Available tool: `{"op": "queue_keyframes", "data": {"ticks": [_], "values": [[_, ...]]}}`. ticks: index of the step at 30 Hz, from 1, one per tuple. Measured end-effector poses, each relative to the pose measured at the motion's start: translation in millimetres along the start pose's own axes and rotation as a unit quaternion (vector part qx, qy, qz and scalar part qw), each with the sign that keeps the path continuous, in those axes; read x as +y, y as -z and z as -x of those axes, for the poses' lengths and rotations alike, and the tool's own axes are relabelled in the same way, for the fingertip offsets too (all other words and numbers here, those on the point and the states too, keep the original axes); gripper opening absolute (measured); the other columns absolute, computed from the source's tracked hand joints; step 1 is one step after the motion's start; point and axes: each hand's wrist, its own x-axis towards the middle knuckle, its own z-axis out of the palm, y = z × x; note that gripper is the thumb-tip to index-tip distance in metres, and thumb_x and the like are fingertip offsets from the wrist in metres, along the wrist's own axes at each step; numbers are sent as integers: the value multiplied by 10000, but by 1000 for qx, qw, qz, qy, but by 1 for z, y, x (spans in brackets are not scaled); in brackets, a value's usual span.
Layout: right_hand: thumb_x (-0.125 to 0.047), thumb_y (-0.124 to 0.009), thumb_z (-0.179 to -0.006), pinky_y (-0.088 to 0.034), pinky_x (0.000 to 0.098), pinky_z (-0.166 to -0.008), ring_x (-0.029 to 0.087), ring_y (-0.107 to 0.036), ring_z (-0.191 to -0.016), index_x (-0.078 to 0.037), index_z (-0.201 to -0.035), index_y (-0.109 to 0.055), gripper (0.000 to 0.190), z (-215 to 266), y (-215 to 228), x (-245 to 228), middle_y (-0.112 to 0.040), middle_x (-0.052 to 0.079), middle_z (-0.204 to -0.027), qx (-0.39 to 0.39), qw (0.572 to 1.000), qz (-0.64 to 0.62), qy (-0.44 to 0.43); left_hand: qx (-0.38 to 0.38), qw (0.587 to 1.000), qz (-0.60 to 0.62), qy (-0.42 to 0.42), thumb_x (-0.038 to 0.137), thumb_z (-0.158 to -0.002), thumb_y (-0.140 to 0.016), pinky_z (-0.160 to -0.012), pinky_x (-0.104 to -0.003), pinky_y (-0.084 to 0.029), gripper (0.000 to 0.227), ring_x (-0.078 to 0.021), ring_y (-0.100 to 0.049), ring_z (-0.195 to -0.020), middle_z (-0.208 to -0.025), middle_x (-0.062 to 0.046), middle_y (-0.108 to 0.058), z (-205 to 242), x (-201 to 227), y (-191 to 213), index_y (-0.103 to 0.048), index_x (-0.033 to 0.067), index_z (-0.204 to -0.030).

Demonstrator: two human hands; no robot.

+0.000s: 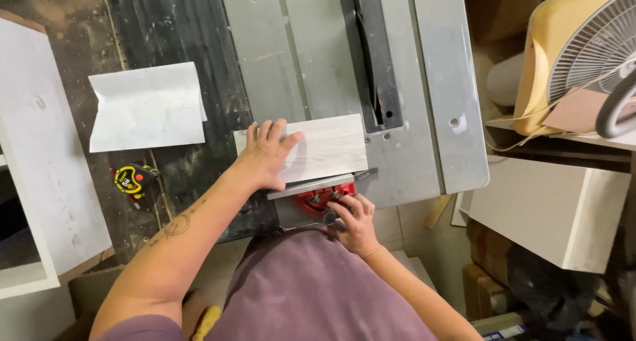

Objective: Measuring, marking, and fitting a small wood panel into a white shelving unit in a workshop.

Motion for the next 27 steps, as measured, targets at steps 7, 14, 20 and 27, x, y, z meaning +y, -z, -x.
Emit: {"op": "queue_keyframes", "data": {"ticks": [7,14,20,27], "values": [[-583,-769,-840,-405,404,-1055,260,-509,-1244,-328,-1303,-744,529,17,-6,23,-613,-15,-1304,-6,999,-43,31,-78,996,42,34,479,-664,-899,-1189,-692,-334,1105,-420,-395,-1486,-1596,-169,-399,-10,20,12,-379,311,-1623],[-518,-842,-746,-404,411,-1073,256,-499,-1254,-346,-1320,-738,609,27,-13,32,-620,-38,-1323,-30,998,-36,31,-61,997,40,15,805,-385,-923,-1192,-749,-282,1491,-450,-364,-1496,-1635,-235,-358,-11,55,30,-373,244,-1653],[-515,-810,-783,-400,405,-1075,257,-497,-1236,-334,-1332,-740,582,18,-5,26,-621,-26,-1321,-20,998,-36,47,-84,996,38,-1,750,-412,-962,-1216,-748,-228,1515,-440,-289,-1533,-1669,-243,-275,-20,68,38,-298,256,-1681],[-423,-853,-710,-399,421,-1073,266,-490,-1232,-331,-1349,-737,656,16,-1,23,-614,-12,-1332,-26,998,-33,51,-100,994,33,-9,617,-506,-967,-1221,-743,-185,1439,-441,-232,-1557,-1685,-270,-224,-22,77,40,-254,236,-1696]]}}
